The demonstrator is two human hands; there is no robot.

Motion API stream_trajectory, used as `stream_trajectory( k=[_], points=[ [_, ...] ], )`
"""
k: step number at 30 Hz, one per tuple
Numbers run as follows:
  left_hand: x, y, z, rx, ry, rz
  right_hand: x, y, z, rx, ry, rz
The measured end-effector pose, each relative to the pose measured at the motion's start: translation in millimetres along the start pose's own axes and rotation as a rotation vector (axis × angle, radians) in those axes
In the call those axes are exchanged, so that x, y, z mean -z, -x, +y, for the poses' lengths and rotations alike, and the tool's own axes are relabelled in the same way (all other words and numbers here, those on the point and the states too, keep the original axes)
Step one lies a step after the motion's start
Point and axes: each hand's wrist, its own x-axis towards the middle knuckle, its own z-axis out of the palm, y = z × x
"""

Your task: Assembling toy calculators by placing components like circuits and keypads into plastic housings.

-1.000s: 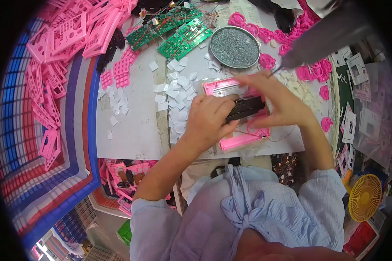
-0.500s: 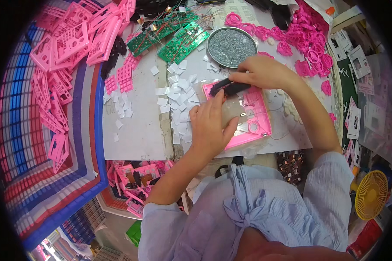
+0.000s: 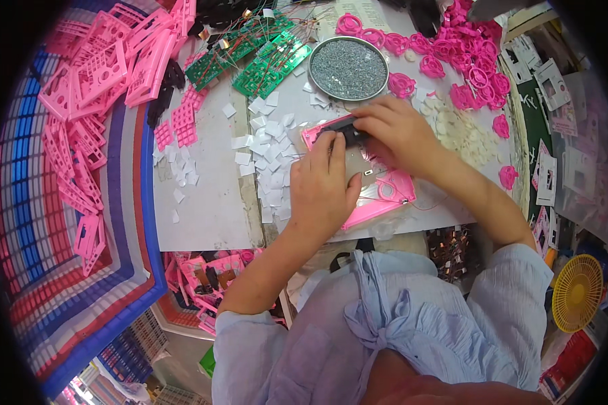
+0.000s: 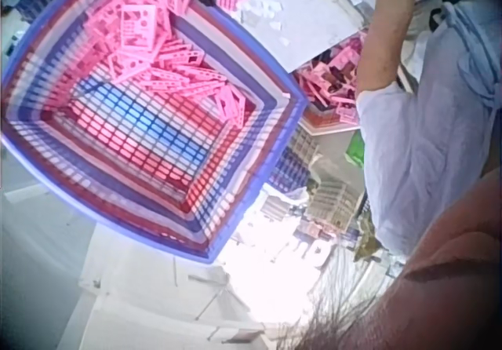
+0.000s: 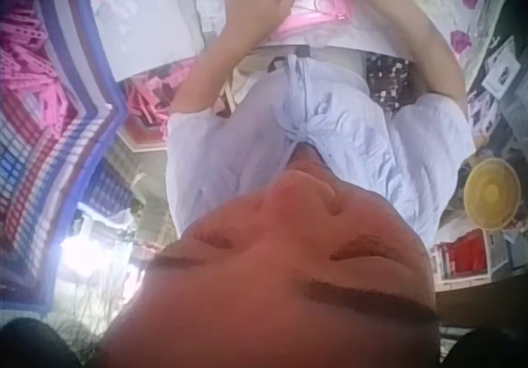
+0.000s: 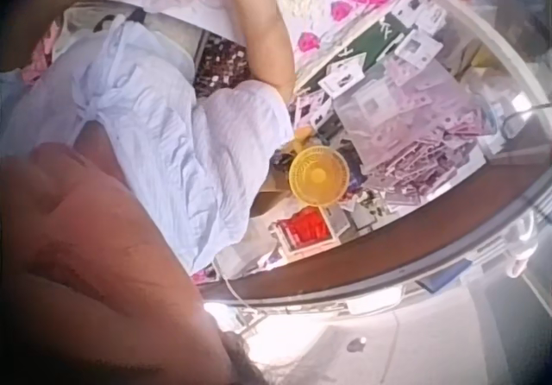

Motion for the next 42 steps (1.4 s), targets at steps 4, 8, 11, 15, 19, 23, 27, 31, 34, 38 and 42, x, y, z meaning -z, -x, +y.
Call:
stream_trajectory(
  k=[4, 8, 11, 15, 19, 23, 27, 31, 34, 38, 42],
  points=[
    [18.0, -22.3, -6.7, 0.038, 0.06, -0.17, 19.4, -14.9, 22.9, -0.123, -0.186, -0.285],
    [38.6, -78.6, -35.1, 0.183, 0.27, -0.226, 10.1, -0.1, 24.8, -0.015, -0.392, -0.106],
    [12.9, -127.4, -64.1, 0.122, 0.191, -0.036, -2.3, 8.1, 20.3, -0.094, -0.483, -0.031],
    [-33.4, -160.3, -71.3, -0.154, -0.281, -0.226, -5.8, 36.4, 65.9, -0.557, -0.84, 0.226],
    [-48.3, -168.2, -65.3, -0.185, -0.285, -0.165, 59.8, -18.1, 28.5, -0.298, -1.37, 0.487],
    [-95.6, -175.9, -103.7, -0.217, -0.092, 0.037, 106.1, -85.5, -17.8, -0.022, -1.184, 0.204],
    [-39.3, -165.2, -78.7, -0.258, -0.268, 0.066, 104.5, -80.4, -6.4, -0.223, -1.008, 0.125],
    [11.2, -113.9, -38.1, -0.287, -0.07, 0.055, 85.6, -58.7, -14.5, -0.356, -1.402, 0.336],
    [14.7, -74.3, -20.8, -0.252, 0.25, -0.001, 78.3, -42.6, -18.8, -0.27, -1.385, 0.403],
    [13.5, -57.6, -9.2, -0.106, 0.432, -0.028, 67.1, -34.8, -47.6, -0.078, -1.453, 0.539],
    [14.5, -56.1, -6.1, -0.087, 0.455, -0.002, 61.9, -32.8, -48.7, -0.025, -1.423, 0.501]
  ],
)
